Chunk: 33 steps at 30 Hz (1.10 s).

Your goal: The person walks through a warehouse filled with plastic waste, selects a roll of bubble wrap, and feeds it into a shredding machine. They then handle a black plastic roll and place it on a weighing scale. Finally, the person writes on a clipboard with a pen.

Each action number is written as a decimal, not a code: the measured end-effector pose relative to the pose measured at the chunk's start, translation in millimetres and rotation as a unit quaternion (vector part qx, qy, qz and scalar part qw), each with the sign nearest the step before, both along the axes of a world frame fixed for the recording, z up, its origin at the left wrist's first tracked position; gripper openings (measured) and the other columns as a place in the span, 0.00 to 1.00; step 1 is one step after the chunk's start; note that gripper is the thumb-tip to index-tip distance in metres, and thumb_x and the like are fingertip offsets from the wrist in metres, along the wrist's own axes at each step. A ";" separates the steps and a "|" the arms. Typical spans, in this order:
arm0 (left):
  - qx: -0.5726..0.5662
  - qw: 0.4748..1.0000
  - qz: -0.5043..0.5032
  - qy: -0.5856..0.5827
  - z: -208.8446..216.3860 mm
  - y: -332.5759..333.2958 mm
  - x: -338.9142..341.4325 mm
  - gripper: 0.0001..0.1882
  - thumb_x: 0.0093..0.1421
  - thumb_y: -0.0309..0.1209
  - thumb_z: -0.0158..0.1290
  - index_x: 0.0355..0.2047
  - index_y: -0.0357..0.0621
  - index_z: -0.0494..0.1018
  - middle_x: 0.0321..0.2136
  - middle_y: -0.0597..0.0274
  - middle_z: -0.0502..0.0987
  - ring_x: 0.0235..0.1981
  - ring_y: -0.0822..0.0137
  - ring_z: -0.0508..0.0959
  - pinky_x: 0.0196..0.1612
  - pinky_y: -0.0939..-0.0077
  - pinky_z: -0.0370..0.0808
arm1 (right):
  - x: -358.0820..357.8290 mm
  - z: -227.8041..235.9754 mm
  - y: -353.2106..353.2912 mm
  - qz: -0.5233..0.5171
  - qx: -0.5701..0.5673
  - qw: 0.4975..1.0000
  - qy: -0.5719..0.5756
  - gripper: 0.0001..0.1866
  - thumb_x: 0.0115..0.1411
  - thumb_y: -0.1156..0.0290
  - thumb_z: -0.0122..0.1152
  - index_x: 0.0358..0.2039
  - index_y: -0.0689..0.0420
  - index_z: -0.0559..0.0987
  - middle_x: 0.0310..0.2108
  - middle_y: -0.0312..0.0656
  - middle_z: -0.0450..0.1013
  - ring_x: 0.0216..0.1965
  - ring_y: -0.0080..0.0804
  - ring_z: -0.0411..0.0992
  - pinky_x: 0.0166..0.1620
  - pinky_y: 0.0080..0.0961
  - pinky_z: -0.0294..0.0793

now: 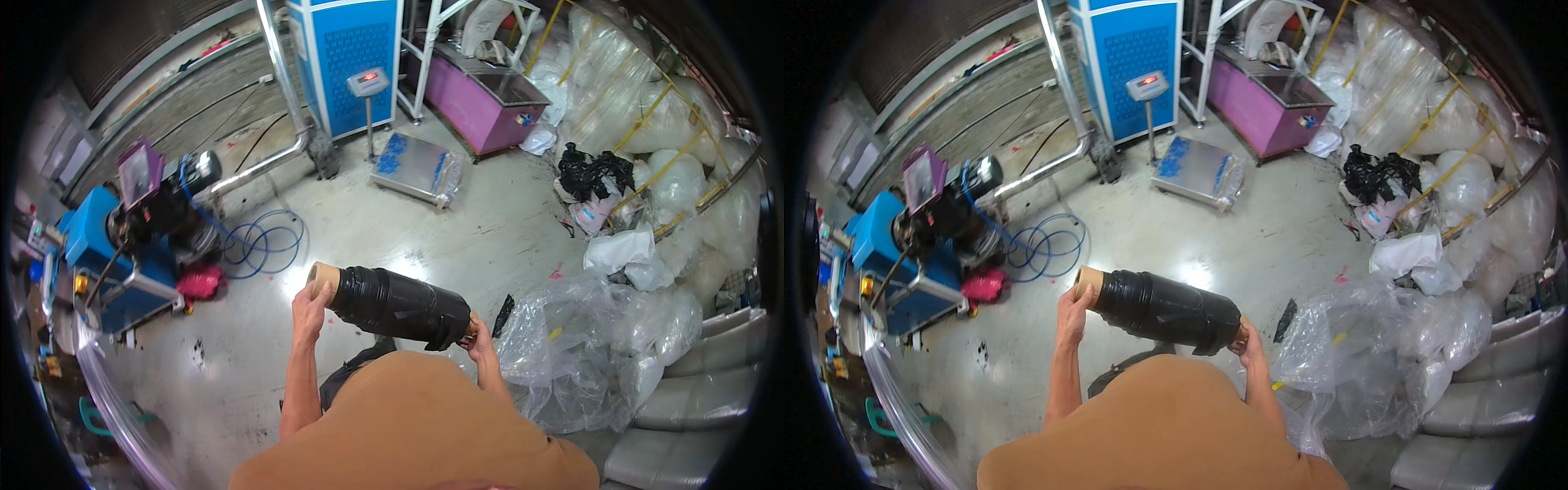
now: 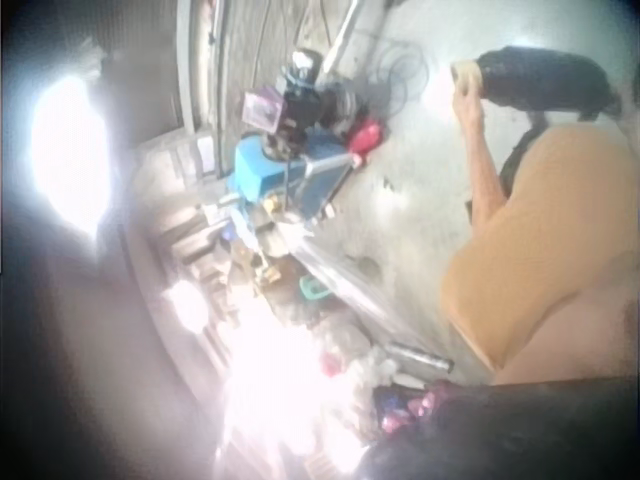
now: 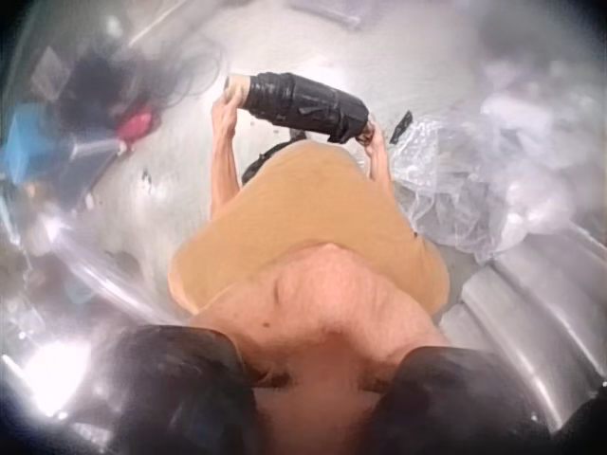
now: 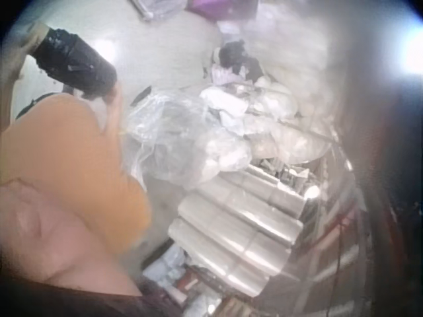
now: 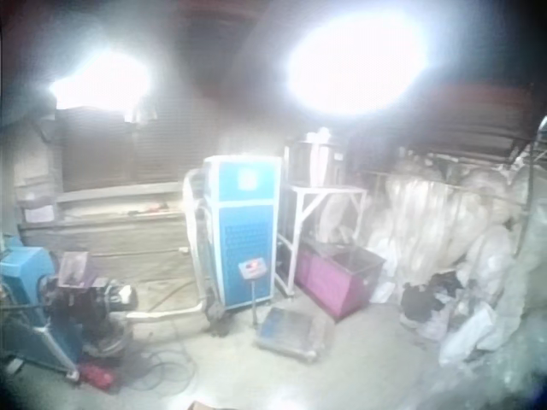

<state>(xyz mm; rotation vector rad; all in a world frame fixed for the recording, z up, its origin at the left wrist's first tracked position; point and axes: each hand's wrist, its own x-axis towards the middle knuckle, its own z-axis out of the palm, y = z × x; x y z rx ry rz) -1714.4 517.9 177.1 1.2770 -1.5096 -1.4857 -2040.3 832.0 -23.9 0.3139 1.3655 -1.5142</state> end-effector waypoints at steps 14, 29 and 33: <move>-0.164 0.967 -0.146 -0.132 84.7 -206.1 -338.4 0.19 0.61 0.43 0.58 0.42 0.38 0.80 0.29 0.48 0.82 0.31 0.61 0.81 0.39 0.67 0.74 | -195.5 -23.7 -187.2 -0.094 -0.065 0.992 -0.051 0.32 0.58 0.44 0.56 0.53 0.54 0.70 0.47 0.44 0.69 0.43 0.49 0.72 0.51 0.45 0.70; -0.465 0.792 -0.281 -0.279 6.5 -396.0 -685.7 0.15 0.58 0.40 0.58 0.29 0.39 0.78 0.31 0.48 0.79 0.34 0.46 0.77 0.50 0.55 0.64 | -434.2 -29.5 -154.0 -0.173 0.174 0.967 0.073 0.23 0.62 0.53 0.59 0.52 0.54 0.74 0.50 0.42 0.74 0.36 0.37 0.81 0.31 0.24 0.73; -0.478 0.789 -0.263 -0.283 -67.7 -482.3 -737.9 0.16 0.59 0.42 0.58 0.31 0.39 0.79 0.33 0.48 0.80 0.36 0.46 0.78 0.52 0.54 0.63 | -385.2 -44.7 -87.7 -0.283 0.322 0.903 0.011 0.20 0.61 0.55 0.59 0.47 0.55 0.76 0.38 0.38 0.75 0.27 0.31 0.76 0.25 0.23 0.72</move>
